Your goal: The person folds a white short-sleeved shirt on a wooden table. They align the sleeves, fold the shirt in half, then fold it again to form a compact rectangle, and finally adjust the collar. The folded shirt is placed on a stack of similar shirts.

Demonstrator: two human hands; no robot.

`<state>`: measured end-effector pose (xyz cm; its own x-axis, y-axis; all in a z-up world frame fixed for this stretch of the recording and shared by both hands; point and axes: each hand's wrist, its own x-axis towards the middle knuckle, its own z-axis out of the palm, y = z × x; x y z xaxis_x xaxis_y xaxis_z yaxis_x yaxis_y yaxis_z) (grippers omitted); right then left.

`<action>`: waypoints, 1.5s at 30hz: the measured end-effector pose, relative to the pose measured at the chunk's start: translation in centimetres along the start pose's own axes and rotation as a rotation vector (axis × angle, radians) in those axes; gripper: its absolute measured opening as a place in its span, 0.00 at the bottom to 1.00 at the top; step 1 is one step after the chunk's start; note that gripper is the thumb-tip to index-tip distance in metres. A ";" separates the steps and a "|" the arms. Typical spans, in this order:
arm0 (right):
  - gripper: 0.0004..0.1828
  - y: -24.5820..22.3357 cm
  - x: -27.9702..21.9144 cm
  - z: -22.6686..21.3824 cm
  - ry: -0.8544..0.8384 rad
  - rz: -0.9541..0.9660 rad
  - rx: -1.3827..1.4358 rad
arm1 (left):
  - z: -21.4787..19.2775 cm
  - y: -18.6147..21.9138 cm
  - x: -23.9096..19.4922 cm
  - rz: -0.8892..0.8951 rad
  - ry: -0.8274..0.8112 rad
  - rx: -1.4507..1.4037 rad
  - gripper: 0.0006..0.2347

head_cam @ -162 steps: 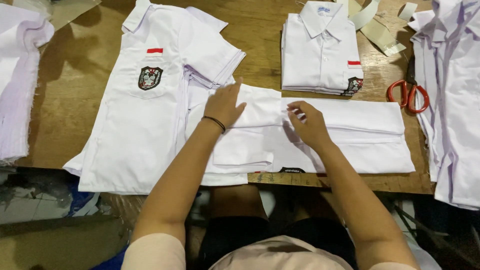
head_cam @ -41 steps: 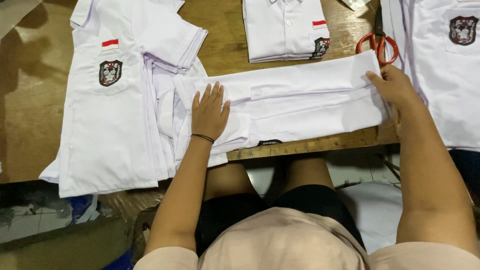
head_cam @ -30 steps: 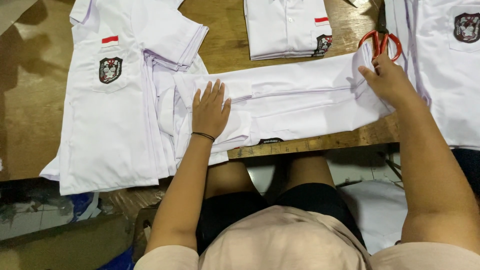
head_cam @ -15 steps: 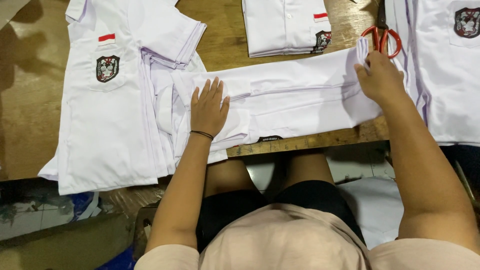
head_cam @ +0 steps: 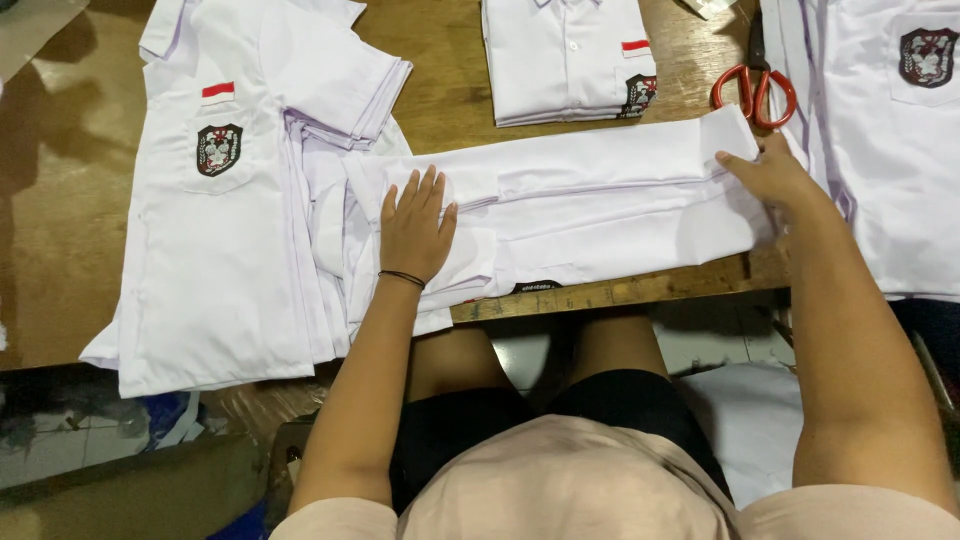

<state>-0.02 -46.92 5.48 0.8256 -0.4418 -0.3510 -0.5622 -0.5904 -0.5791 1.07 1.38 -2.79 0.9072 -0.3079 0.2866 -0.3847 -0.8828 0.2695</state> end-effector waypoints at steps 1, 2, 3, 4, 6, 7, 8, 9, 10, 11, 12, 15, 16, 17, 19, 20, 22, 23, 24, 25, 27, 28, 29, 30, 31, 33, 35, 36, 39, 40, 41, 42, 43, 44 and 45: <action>0.36 0.2 0.3 -0.1 -0.002 0.000 -0.001 | -0.2 0.1 0.0 -0.002 -0.001 0.000 0.23; 0.34 0.5 0.6 -0.3 -0.029 0.020 -0.007 | -0.3 0.2 0.0 -0.010 -0.020 -0.009 0.23; 0.32 0.7 0.9 -0.4 -0.056 0.041 -0.012 | -0.5 0.3 0.0 -0.019 -0.040 -0.019 0.23; 0.32 0.2 0.5 -0.5 -0.057 0.041 -0.012 | -0.5 0.2 0.0 -0.020 -0.041 -0.018 0.23; 0.36 -0.7 -0.5 -0.9 -0.073 0.140 0.010 | -0.4 0.2 0.1 -0.015 -0.042 -0.021 0.24; 0.36 -0.5 -0.5 -0.8 -0.073 0.141 0.010 | -0.3 0.1 0.0 -0.014 -0.042 -0.022 0.24; 0.32 -0.3 -0.5 -0.6 -0.063 0.108 0.066 | -0.2 0.1 0.0 -0.011 -0.038 -0.013 0.23; 0.28 -0.2 -0.4 -0.5 -0.053 0.073 0.122 | -0.2 0.0 0.0 -0.009 -0.031 -0.003 0.23; 0.28 -0.2 -0.5 -0.5 -0.052 0.071 0.122 | -0.3 0.1 0.1 -0.009 -0.029 -0.003 0.23; 0.24 -0.1 -0.5 -0.4 -0.029 0.086 0.118 | -0.3 0.1 0.1 -0.010 -0.034 -0.001 0.23; 0.21 0.0 -0.6 -0.3 -0.006 0.102 0.114 | -0.3 0.1 0.1 -0.011 -0.039 0.001 0.23; 0.22 -0.8 -2.0 -0.2 -0.001 -0.029 0.035 | 0.0 -0.1 0.0 0.013 0.000 0.001 0.23; 0.22 0.3 -1.4 0.0 -0.003 -0.032 0.029 | -0.2 0.1 -0.1 0.006 0.002 -0.001 0.23; 0.21 1.0 -0.7 0.0 0.000 -0.106 -0.002 | -0.6 0.2 0.3 -0.051 -0.114 -0.020 0.24; 0.19 1.8 0.1 -0.1 0.006 -0.188 -0.040 | -2.5 2.3 1.6 -0.113 -0.220 -0.045 0.27; 0.21 1.8 0.1 -0.2 0.026 -0.225 -0.093 | -4.0 4.3 2.4 -0.197 -0.297 -0.107 0.29; 0.23 2.1 0.3 0.1 0.042 -0.267 -0.153 | -4.4 8.6 3.4 -0.288 -0.371 -0.174 0.32; 0.24 2.3 0.5 0.2 0.102 -0.343 -0.209 | -3.5 11.0 3.7 -0.107 -0.280 -0.163 0.30; 0.26 2.5 0.6 0.3 0.160 -0.420 -0.263 | -2.6 13.4 4.1 0.074 -0.187 -0.150 0.29; 0.26 2.5 0.8 0.4 0.158 -0.422 -0.269 | -1.4 16.3 4.2 0.070 -0.185 -0.154 0.29; 0.24 3.1 1.0 0.7 0.194 -0.420 -0.200 | 1.1 22.3 4.2 0.276 -0.349 -0.188 0.27; 0.24 3.3 1.3 0.8 0.193 -0.418 -0.205 | 2.7 23.8 4.8 0.276 -0.350 -0.194 0.27; 0.23 3.6 1.3 1.0 0.193 -0.406 -0.176 | 4.2 25.4 5.2 0.285 -0.379 -0.167 0.26; 0.23 3.9 1.4 1.2 0.194 -0.394 -0.147 | 5.8 27.0 5.7 0.294 -0.408 -0.140 0.26; 0.23 3.9 1.3 1.1 0.196 -0.386 -0.147 | 6.3 27.7 6.1 0.300 -0.412 -0.143 0.26; 0.23 3.8 1.1 1.0 0.206 -0.391 -0.170 | 7.1 28.9 7.0 0.252 -0.456 -0.097 0.25; 0.22 4.1 1.4 0.9 0.209 -0.395 -0.210 | 7.6 29.2 7.1 0.239 -0.471 -0.066 0.24; 0.22 4.1 1.6 0.9 0.209 -0.404 -0.250 | 7.8 29.3 7.2 0.221 -0.485 -0.032 0.24; 0.21 3.9 1.8 1.0 0.223 -0.444 -0.339 | 6.9 29.6 6.9 0.211 -0.483 -0.032 0.23; 0.21 3.3 1.5 1.0 0.220 -0.445 -0.338 | 6.8 29.5 7.0 0.207 -0.486 -0.031 0.23; 0.21 2.7 1.1 1.0 0.220 -0.457 -0.328 | 6.7 29.5 6.9 0.208 -0.480 -0.032 0.23; 0.20 2.1 0.7 0.9 0.221 -0.468 -0.318 | 6.6 29.4 6.9 0.210 -0.474 -0.032 0.23; 0.20 1.1 -0.3 0.9 0.221 -0.468 -0.318 | 7.1 29.3 7.1 0.210 -0.474 -0.032 0.23; 0.21 0.1 -1.2 0.8 0.212 -0.492 -0.355 | 7.6 29.1 7.2 0.198 -0.462 -0.075 0.24; 0.23 -0.8 -2.2 0.8 0.204 -0.516 -0.392 | 8.2 29.0 7.4 0.187 -0.450 -0.118 0.24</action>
<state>-1.32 -44.95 6.18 0.9888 -0.1336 0.0673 -0.1063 -0.9440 -0.3124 -2.02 -29.39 -0.35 0.7941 -0.6028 -0.0777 -0.5412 -0.7596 0.3607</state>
